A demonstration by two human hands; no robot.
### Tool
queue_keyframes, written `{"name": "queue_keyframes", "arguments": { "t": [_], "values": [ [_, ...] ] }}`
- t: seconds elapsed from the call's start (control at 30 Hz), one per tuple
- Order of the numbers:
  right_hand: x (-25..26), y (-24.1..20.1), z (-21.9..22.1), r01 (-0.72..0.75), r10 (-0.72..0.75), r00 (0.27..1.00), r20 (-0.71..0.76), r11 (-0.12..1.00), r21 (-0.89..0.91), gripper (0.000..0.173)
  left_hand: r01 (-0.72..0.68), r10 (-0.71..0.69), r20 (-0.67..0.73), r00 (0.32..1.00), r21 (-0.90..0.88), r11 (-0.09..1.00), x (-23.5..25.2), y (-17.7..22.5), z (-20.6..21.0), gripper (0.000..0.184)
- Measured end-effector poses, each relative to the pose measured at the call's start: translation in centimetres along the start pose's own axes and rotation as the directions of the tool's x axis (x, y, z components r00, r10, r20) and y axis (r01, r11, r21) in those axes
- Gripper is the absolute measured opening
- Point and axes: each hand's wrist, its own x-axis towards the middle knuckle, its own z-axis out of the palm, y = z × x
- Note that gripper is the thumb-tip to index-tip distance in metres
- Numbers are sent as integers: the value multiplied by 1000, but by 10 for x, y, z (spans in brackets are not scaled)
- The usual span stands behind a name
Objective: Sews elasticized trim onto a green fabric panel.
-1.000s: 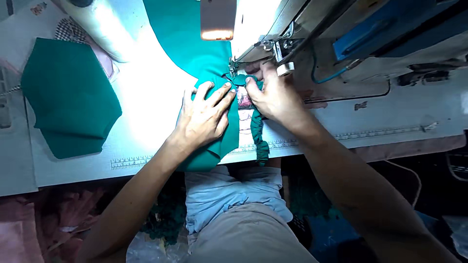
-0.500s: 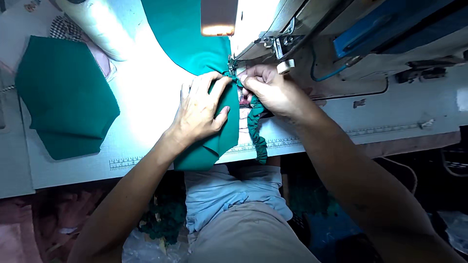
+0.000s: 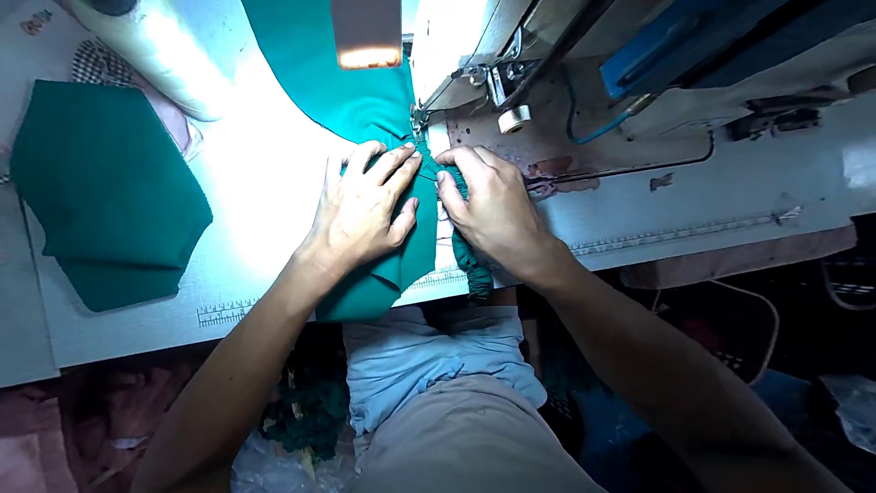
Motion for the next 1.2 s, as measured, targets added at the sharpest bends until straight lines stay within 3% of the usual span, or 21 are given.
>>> {"name": "queue_keyframes", "arguments": {
  "t": [0.23, 0.5, 0.7, 0.87, 1.07, 1.2],
  "values": [
    [13, 3, 2, 29, -29, 1000, 6, 997, -78, 31, 50, -49, -41, 998, 16, 999, -5, 8, 5, 61],
    [9, 1, 9, 113, -115, 992, -45, 993, -43, 29, 90, -90, -4, 996, 18, 996, -5, 12, 3, 56],
    [10, -1, 7, 63, -63, 998, 13, 998, -14, 27, -79, 76, -127, 989, -16, 997, 2, 10, 3, 48],
    [6, 2, -6, -45, 42, 999, 31, 993, 107, 35, -58, 51, -97, 994, -74, 996, 4, 4, 2, 44],
    [9, 13, -10, 1, 2, 994, 110, 1000, -28, 32, -52, 46, -100, 994, -62, 997, 4, 4, 2, 44],
    [6, 10, -10, -1, 2, 993, 114, 1000, -7, 32, -2, -7, -156, 988, -53, 999, 11, 11, -1, 39]
  ]
}}
